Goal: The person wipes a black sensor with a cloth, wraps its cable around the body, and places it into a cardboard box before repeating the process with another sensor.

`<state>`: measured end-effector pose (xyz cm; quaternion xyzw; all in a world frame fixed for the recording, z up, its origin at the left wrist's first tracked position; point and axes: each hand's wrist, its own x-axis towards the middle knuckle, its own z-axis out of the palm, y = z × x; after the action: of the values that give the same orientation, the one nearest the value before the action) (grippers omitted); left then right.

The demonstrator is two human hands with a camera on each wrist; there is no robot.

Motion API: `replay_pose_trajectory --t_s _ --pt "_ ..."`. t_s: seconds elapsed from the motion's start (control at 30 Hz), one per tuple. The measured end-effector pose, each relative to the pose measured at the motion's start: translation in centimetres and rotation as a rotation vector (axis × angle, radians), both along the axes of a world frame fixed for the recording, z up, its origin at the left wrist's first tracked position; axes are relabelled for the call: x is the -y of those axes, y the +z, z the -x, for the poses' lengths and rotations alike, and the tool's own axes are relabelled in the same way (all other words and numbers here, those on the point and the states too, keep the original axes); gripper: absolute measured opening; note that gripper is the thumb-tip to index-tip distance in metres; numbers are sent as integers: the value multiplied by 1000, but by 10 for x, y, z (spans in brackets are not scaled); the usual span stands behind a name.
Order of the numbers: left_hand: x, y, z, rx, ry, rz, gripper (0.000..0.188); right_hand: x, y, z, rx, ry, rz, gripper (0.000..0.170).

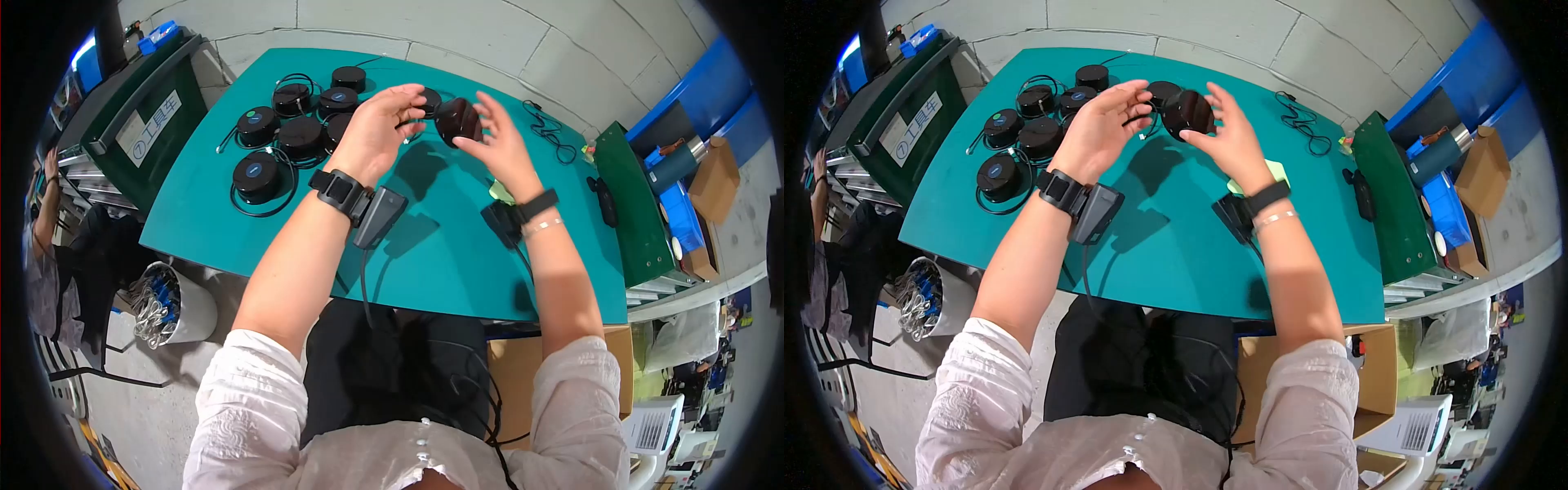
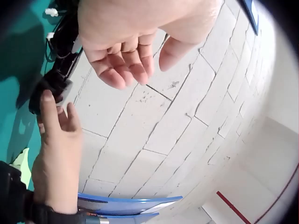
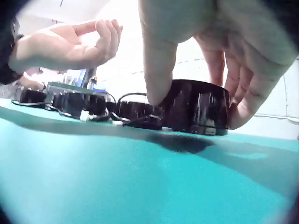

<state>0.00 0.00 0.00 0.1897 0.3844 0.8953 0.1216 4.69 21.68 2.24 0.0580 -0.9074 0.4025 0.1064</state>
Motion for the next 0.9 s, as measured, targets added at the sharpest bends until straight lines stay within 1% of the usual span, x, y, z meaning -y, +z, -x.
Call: replay_pose_trajectory --t_s 0.07,0.1,0.17,0.2,0.23,0.3,0.33,0.37,0.43,0.47,0.5,0.57,0.6,0.63,0.67,0.7,0.73,0.77,0.8,0.83,0.87,0.9 --pt "-1 8 -13 50 -109 186 40 4 14 -29 -261 282 276 91" --pt "-8 16 -19 25 -110 231 40 -4 9 -37 -295 276 314 91" --pt "-18 19 -36 54 -494 62 40 -9 9 -52 -407 392 130 91" --pt "-22 22 -46 72 -551 19 46 -10 9 -58 -435 439 93 91" --pt "-25 20 -50 73 -553 34 46 -10 7 -62 -442 433 105 91" --pt "-25 17 -51 -159 -475 157 56 -13 5 -63 -551 427 -125 92" --pt "-22 19 -49 -164 -553 129 64 -14 3 -63 -558 413 -101 92" --pt "-23 18 -48 -163 -548 140 64 -16 2 -62 -563 416 -90 92" --pt "-23 18 -46 -268 -538 142 74 -20 -2 -58 -576 418 -10 93" --pt "-25 19 -45 -241 -509 196 79 -22 -4 -57 -574 416 0 93" --pt "-26 19 -45 -233 -513 202 79 -25 -6 -55 -546 404 -11 91" --pt "-31 16 -44 -314 -364 339 79 -33 -6 -53 -510 385 -19 89" --pt "-33 10 -41 -369 -260 345 80 -38 -3 -52 -480 275 -135 85" --pt "-34 9 -41 -361 -268 347 80 -44 -1 -51 -446 164 -251 81" --pt "-34 9 -41 -330 -215 382 79 -58 -14 -45 -456 14 -305 65" --pt "-34 9 -41 -300 -161 415 78 -69 -18 -42 -447 12 -307 65" --pt "-34 5 -38 -305 -119 416 73 -79 -20 -43 -187 -132 -445 52" --pt "-33 3 -36 -235 -100 471 72 -84 -21 -41 72 -275 -581 40" --pt "-34 4 -36 -189 -72 476 70 -84 -24 -39 74 -281 -590 40" --pt "-34 4 -37 -143 -48 485 69 -82 -29 -39 95 -230 -707 31" --pt "-36 2 -37 -143 -61 482 69 -81 -34 -39 119 -181 -820 26" --pt "-37 -1 -36 -133 -82 423 69 -81 -34 -36 124 -193 -820 26"
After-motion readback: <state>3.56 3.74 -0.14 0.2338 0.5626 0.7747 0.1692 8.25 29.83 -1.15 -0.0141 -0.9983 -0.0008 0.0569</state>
